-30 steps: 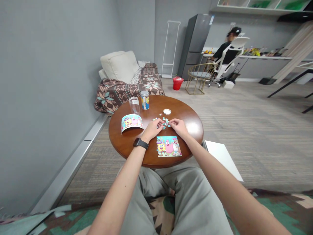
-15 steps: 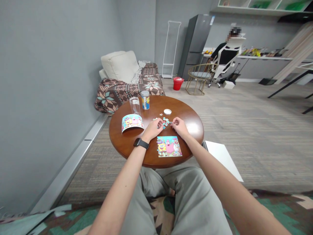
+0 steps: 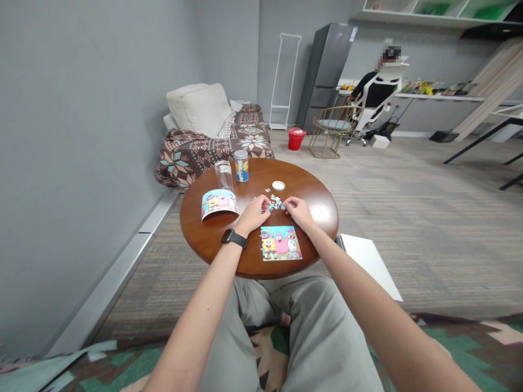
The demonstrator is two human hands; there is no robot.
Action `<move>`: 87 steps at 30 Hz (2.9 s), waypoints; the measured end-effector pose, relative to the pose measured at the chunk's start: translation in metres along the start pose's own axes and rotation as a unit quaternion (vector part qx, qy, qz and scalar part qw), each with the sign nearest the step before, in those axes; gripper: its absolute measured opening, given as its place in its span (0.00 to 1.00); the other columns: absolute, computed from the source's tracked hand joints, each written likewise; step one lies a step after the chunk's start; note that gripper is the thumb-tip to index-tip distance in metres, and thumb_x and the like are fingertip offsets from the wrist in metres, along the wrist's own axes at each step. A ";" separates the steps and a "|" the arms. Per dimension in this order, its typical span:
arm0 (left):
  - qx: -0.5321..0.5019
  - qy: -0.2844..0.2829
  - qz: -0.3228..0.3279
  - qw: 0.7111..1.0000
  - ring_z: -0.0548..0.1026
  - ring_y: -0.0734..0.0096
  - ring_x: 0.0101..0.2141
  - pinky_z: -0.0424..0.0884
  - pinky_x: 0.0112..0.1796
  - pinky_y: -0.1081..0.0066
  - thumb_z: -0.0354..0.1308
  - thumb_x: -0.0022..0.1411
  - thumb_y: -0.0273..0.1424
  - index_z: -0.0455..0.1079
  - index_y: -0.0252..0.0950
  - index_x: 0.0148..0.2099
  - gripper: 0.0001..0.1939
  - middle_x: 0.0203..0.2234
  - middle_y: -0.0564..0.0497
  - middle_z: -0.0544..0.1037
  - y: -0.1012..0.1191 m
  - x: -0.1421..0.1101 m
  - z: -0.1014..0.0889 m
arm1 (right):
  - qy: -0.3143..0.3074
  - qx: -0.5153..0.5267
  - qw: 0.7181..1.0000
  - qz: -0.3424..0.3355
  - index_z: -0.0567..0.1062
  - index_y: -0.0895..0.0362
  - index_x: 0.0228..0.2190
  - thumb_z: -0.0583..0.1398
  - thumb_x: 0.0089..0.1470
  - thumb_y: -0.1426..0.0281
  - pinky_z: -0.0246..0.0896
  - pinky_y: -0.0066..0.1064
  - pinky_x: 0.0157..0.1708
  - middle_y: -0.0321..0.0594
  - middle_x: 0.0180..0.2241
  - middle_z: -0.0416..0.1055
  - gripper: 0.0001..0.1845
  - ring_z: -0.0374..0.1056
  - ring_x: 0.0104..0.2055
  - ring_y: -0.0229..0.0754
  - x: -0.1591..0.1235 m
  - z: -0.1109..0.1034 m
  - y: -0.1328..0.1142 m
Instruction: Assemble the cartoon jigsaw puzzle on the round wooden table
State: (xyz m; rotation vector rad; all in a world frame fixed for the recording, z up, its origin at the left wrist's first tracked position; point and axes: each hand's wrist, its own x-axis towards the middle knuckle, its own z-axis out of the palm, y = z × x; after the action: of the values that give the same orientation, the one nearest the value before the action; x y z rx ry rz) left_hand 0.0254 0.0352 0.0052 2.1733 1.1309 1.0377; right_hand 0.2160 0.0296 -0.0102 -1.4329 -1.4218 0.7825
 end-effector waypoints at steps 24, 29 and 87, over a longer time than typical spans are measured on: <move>0.016 0.005 0.029 0.999 0.71 0.72 0.29 0.69 0.35 0.72 0.60 0.57 0.20 0.70 0.35 0.35 0.05 0.27 0.54 0.73 0.004 0.001 -0.002 | 0.004 0.047 0.999 0.020 0.70 0.54 0.27 0.66 0.44 0.62 0.62 0.27 0.22 0.36 0.23 0.76 0.12 0.70 0.23 0.39 -0.002 0.000 -0.006; 0.027 -0.007 0.031 0.999 0.75 0.69 0.33 0.71 0.40 0.69 0.60 0.61 0.24 0.74 0.35 0.44 0.08 0.31 0.52 0.78 0.005 0.001 -0.003 | -0.010 0.076 0.996 0.046 0.73 0.56 0.29 0.65 0.46 0.66 0.63 0.25 0.22 0.39 0.25 0.78 0.07 0.73 0.24 0.39 -0.004 0.001 -0.012; -0.014 -0.047 0.018 0.999 0.79 0.66 0.37 0.73 0.44 0.69 0.59 0.63 0.25 0.77 0.38 0.46 0.10 0.36 0.50 0.83 0.006 0.002 -0.004 | 0.023 0.026 0.999 -0.011 0.72 0.56 0.32 0.56 0.38 0.72 0.64 0.27 0.20 0.39 0.30 0.74 0.14 0.69 0.26 0.39 0.002 -0.002 0.004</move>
State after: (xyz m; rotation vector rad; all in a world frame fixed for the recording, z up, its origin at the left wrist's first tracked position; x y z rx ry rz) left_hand 0.0256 0.0337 0.0120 2.2033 1.0336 0.9494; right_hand 0.2198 0.0313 -0.0124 -1.3854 -1.3703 0.7616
